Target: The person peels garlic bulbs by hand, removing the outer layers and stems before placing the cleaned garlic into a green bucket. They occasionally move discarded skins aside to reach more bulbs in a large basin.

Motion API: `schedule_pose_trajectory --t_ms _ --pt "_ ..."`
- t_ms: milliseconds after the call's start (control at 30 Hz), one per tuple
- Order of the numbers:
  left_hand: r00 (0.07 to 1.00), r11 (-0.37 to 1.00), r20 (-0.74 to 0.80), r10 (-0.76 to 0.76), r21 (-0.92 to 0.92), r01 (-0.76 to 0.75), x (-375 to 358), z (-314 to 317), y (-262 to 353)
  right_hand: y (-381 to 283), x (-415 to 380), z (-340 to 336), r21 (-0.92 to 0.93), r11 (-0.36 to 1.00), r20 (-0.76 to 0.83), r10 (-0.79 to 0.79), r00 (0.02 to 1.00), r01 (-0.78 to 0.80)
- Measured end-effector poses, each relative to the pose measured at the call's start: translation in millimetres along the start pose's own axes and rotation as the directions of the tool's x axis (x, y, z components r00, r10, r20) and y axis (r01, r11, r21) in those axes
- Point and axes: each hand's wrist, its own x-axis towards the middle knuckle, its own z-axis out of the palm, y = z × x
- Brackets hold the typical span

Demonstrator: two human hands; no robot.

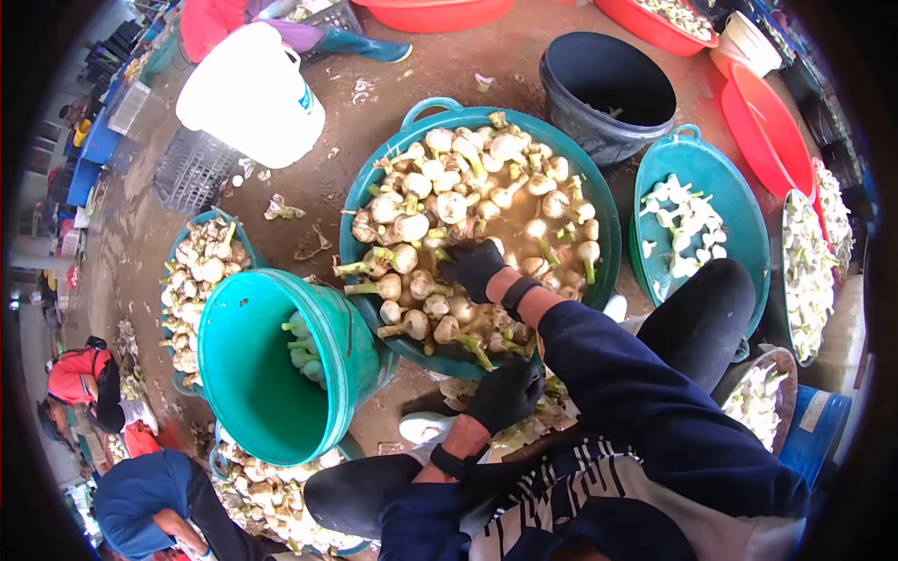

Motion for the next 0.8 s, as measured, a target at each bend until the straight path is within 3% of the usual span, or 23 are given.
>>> schedule_pose_trajectory --t_ms 33,67,167,200,300,533,633,667,767,800 --pt "1.000 1.000 0.015 -0.008 0.004 0.008 0 -1 0 2 0 0 -0.016 1.000 0.069 0.005 0.998 -0.004" --pt "1.000 1.000 0.015 -0.009 0.014 0.009 1 -1 0 2 -7 2 -0.042 0.999 -0.065 -0.013 0.998 0.010" --pt "1.000 0.999 0.018 -0.009 0.038 0.008 2 -4 2 1 -11 -20 0.031 0.995 0.280 0.078 0.957 -0.090" --pt "1.000 0.999 0.016 -0.009 0.039 0.008 2 -4 2 5 -17 -21 0.055 0.997 0.198 0.048 0.979 -0.060" --pt "0.999 0.996 -0.002 -0.054 0.075 0.054 2 -3 5 15 -25 -29 0.085 0.986 0.291 0.115 0.950 -0.146" --pt "0.986 0.986 -0.025 -0.163 0.018 0.163 6 -8 -4 15 -67 -11 0.311 0.925 0.012 0.225 0.974 -0.217" --pt "0.996 0.985 -0.004 -0.093 0.145 0.092 9 -28 4 11 -78 7 0.343 0.918 -0.030 0.220 0.975 -0.197" --pt "0.991 0.941 0.015 -0.135 0.316 0.124 10 -37 13 13 -80 16 0.351 0.918 -0.072 0.222 0.972 -0.184" --pt "0.995 0.776 -0.071 0.069 0.631 -0.009 15 -64 43 12 -87 24 0.387 0.910 -0.187 0.235 0.954 -0.148" --pt "0.995 0.770 -0.045 0.085 0.638 -0.037 17 -71 52 13 -91 26 0.379 0.915 -0.218 0.233 0.948 -0.138"
